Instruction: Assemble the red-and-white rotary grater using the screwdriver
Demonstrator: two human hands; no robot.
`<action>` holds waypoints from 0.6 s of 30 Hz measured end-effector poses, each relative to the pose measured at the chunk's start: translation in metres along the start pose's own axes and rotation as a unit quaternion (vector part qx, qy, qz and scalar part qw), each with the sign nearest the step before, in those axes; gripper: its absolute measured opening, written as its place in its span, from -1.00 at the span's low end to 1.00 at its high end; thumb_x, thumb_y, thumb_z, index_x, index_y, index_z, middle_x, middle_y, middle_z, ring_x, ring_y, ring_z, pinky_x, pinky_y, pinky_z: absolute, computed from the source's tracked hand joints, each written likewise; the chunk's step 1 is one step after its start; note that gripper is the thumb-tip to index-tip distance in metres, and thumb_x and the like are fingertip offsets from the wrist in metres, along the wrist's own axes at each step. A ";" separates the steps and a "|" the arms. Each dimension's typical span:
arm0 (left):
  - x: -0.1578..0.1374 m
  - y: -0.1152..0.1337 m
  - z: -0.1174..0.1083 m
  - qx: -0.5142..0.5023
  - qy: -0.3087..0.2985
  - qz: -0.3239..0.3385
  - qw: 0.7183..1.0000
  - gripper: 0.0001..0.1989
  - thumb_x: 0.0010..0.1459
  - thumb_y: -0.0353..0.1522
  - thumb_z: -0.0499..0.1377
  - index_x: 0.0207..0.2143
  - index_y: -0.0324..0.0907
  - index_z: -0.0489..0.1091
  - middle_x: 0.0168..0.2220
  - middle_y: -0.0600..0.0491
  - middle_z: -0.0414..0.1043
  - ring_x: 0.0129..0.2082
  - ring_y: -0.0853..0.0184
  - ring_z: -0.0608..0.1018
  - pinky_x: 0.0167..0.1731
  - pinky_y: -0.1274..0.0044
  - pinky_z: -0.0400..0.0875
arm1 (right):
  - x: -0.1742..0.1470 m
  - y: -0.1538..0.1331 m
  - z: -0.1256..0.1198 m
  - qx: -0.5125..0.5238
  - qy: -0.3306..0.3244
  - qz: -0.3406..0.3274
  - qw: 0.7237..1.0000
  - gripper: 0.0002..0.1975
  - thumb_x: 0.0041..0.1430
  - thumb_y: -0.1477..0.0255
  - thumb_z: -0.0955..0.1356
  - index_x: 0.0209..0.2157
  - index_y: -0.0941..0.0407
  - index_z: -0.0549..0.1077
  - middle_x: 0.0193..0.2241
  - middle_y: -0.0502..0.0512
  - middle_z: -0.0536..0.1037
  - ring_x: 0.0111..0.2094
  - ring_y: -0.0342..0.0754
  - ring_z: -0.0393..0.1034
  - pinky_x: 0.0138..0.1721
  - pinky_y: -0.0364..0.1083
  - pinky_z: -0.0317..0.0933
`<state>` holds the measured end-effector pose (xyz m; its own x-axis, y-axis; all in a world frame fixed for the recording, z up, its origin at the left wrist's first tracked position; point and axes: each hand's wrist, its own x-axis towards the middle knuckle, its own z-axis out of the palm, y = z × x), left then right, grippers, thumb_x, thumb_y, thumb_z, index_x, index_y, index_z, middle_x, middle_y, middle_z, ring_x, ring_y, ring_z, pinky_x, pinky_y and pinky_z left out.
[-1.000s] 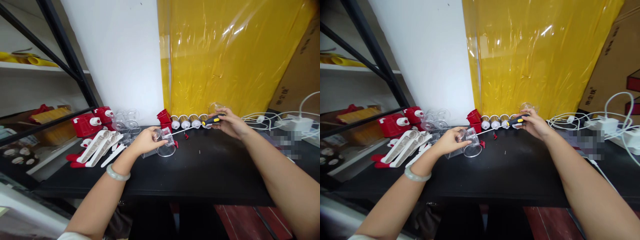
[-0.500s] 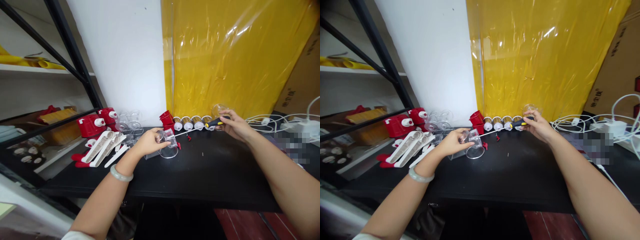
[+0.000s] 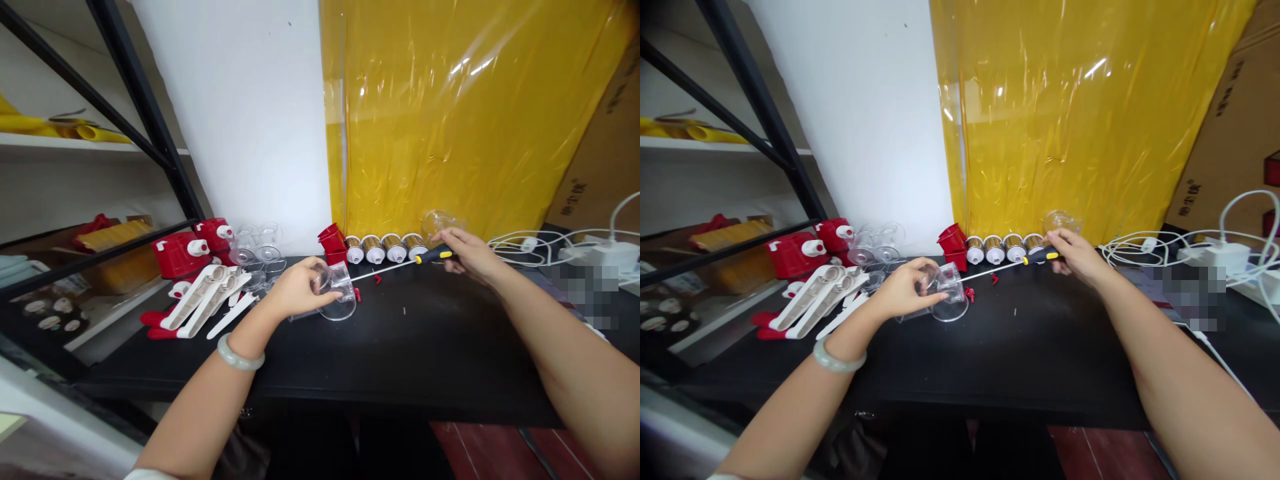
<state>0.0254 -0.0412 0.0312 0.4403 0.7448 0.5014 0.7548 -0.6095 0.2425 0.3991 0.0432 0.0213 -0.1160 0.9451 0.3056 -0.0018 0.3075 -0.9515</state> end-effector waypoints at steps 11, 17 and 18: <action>-0.002 0.004 -0.006 0.118 0.025 0.005 0.993 -0.49 0.08 0.02 0.25 -0.67 -0.17 0.31 -0.01 0.00 0.51 -0.21 0.22 0.60 -0.23 0.39 0.47 | -0.003 -0.004 0.001 0.094 -0.032 0.005 0.995 -0.63 -0.03 0.31 0.52 -0.27 -0.02 0.31 -0.51 -0.09 0.50 -0.56 -0.13 0.40 -0.54 -0.16 0.31; -0.002 0.007 -0.003 0.161 0.052 0.025 0.985 -0.52 0.08 -0.01 0.27 -0.69 -0.16 0.34 0.02 -0.04 0.49 -0.12 0.16 0.57 -0.21 0.37 0.48 | 0.001 0.001 -0.002 0.044 -0.003 0.030 0.999 -0.66 0.16 0.04 0.38 -0.31 0.03 0.38 -0.67 0.00 0.43 -0.67 -0.13 0.29 -0.68 -0.18 0.17; -0.002 0.006 -0.003 0.169 0.056 0.026 0.984 -0.51 0.08 -0.01 0.27 -0.69 -0.16 0.34 0.03 -0.04 0.49 -0.11 0.15 0.57 -0.22 0.36 0.48 | 0.000 0.000 -0.002 0.085 -0.014 0.032 0.996 -0.68 0.11 0.09 0.42 -0.29 0.02 0.37 -0.56 0.03 0.51 -0.56 -0.07 0.41 -0.59 -0.15 0.29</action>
<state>0.0279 -0.0476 0.0337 0.4407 0.6684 0.5992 0.8594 -0.5070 -0.0665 0.4014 0.0437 0.0215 -0.1485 0.9580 0.2453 -0.1622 0.2211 -0.9617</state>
